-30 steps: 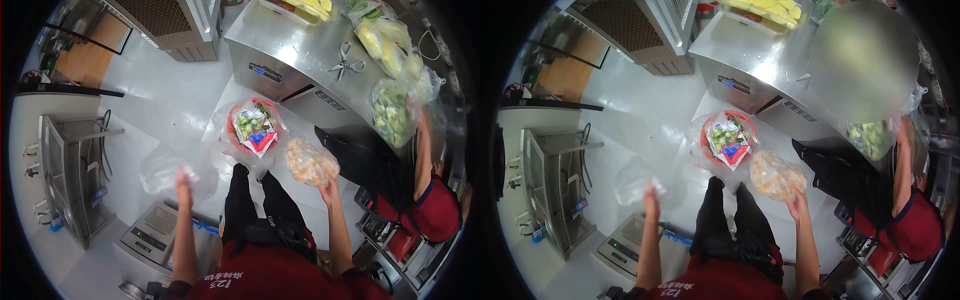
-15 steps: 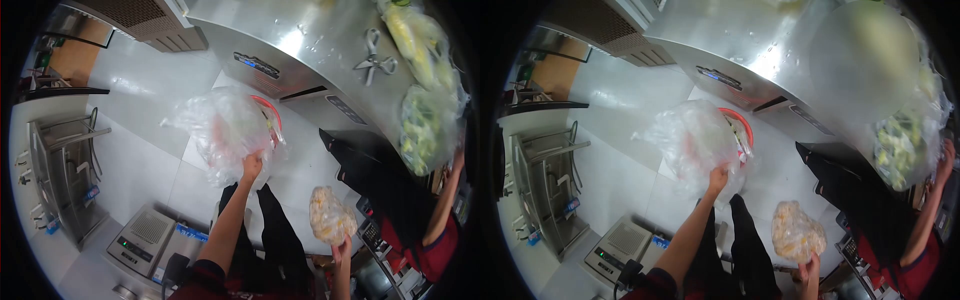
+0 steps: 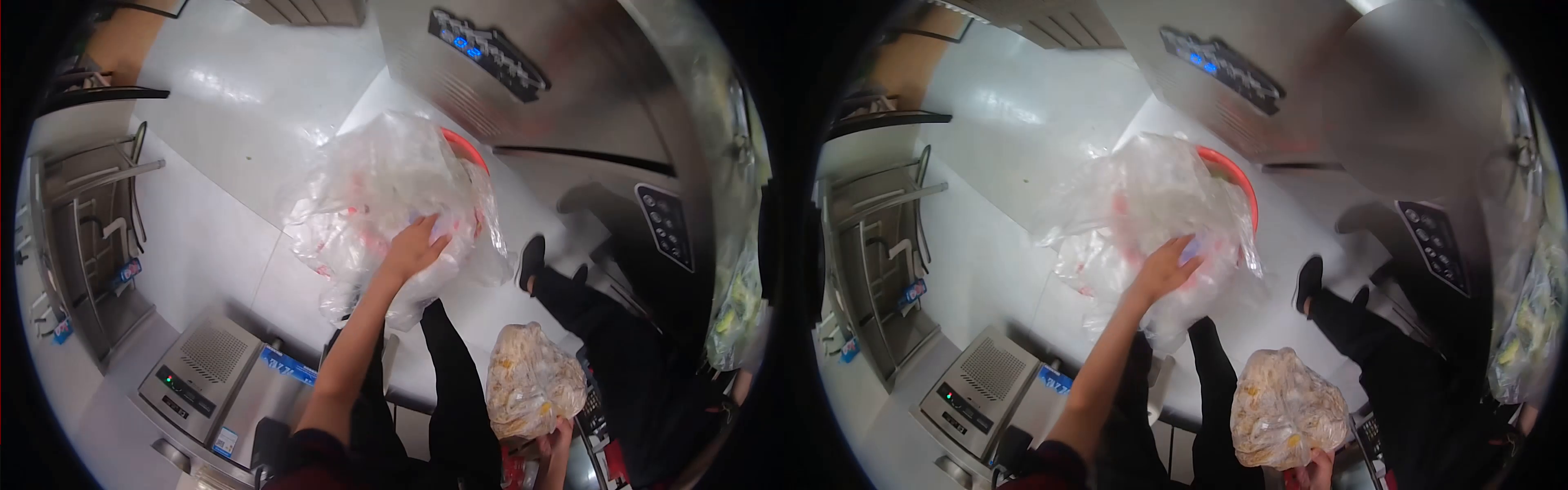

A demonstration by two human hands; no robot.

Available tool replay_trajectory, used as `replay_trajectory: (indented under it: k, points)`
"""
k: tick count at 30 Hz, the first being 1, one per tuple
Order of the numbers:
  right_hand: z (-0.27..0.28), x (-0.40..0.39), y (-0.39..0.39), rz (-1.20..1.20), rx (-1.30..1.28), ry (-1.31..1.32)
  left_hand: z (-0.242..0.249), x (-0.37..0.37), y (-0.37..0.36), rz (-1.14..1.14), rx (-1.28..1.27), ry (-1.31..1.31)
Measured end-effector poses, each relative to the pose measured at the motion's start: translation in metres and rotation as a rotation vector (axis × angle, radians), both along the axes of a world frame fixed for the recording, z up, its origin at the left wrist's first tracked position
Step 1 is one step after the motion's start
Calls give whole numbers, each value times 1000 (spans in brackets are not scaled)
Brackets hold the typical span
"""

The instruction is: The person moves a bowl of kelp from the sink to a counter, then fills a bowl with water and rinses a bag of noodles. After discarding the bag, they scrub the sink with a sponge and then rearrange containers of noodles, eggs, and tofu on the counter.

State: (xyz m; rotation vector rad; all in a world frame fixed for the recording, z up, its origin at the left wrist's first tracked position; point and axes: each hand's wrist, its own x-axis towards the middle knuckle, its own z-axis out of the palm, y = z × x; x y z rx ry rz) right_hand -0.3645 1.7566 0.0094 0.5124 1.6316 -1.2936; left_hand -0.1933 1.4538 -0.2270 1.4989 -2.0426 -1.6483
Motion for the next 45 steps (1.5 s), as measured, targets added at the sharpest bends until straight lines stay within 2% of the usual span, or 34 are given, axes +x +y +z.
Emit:
replay_trajectory:
  k: [1,3,4,5,6,8,10,12,13,15,18,22,23,25,26,27,28,30,31,32,33,34,35,38,39,41,43,45]
  points:
    - [0,-3,-14,18,-66,-1,49,15,-18,20,118,120]
    - [2,-13,-13,37,-128,-29,81,43,-50,65,-565,-8]
    - [3,-13,-20,33,-126,-23,101,45,-75,47,-784,-206]
    - [2,-14,-33,32,-198,7,105,47,-97,-9,-923,-335]
    - [1,-15,-43,34,-273,35,93,47,-109,-7,-922,-332]
    - [7,-15,-50,38,-291,41,56,52,-117,-292,-239,-453]
    - [12,-20,-50,47,-306,54,49,43,-74,-395,-279,-444]
    - [12,-25,-36,77,-424,-69,30,34,-36,-498,-90,-490]
    - [15,-23,-37,86,-422,-64,11,28,-27,-489,-89,-483]
    - [17,-15,-43,180,-209,158,-39,13,-21,-424,119,-455]
    - [5,-16,-14,175,-83,294,-122,-21,-30,-407,188,-483]
    - [-18,-15,-5,414,126,531,-196,-67,-42,-217,-37,-403]
    - [-20,-16,-1,520,178,623,-201,-71,-42,-210,94,-383]
    - [-21,-17,13,737,248,818,-161,-56,-41,-153,308,-292]
    - [-26,-17,17,760,235,871,-140,-46,-44,-99,378,-217]
    - [-20,-26,12,242,124,461,-113,-28,-38,-148,187,-86]
    - [-18,-25,-3,240,115,454,-79,-3,-25,-196,-10,49]
    - [-9,-23,-33,215,-347,14,35,44,-25,-249,-47,83]
    - [-9,-23,-27,126,-249,110,61,61,-14,-351,-93,-52]
    - [-9,-23,-26,128,-263,111,77,72,-12,-452,-142,-186]
    - [-8,-24,-25,285,-144,311,72,80,-10,-450,-153,-186]
    - [-5,-25,-25,441,-18,509,51,90,1,-538,-280,-412]
    - [-6,-15,-37,89,82,578,29,99,13,-624,-409,-639]
    - [10,-16,-41,207,19,620,-37,104,27,-645,-337,-638]
    - [22,-11,-49,205,27,627,-47,96,28,-649,-335,-628]
    - [35,3,-76,752,-139,1178,-70,70,15,-496,-234,-409]
    - [33,2,-69,704,-73,1107,-110,34,11,-310,-90,-271]
    - [26,1,-59,627,9,984,-149,12,5,-55,-67,-51]
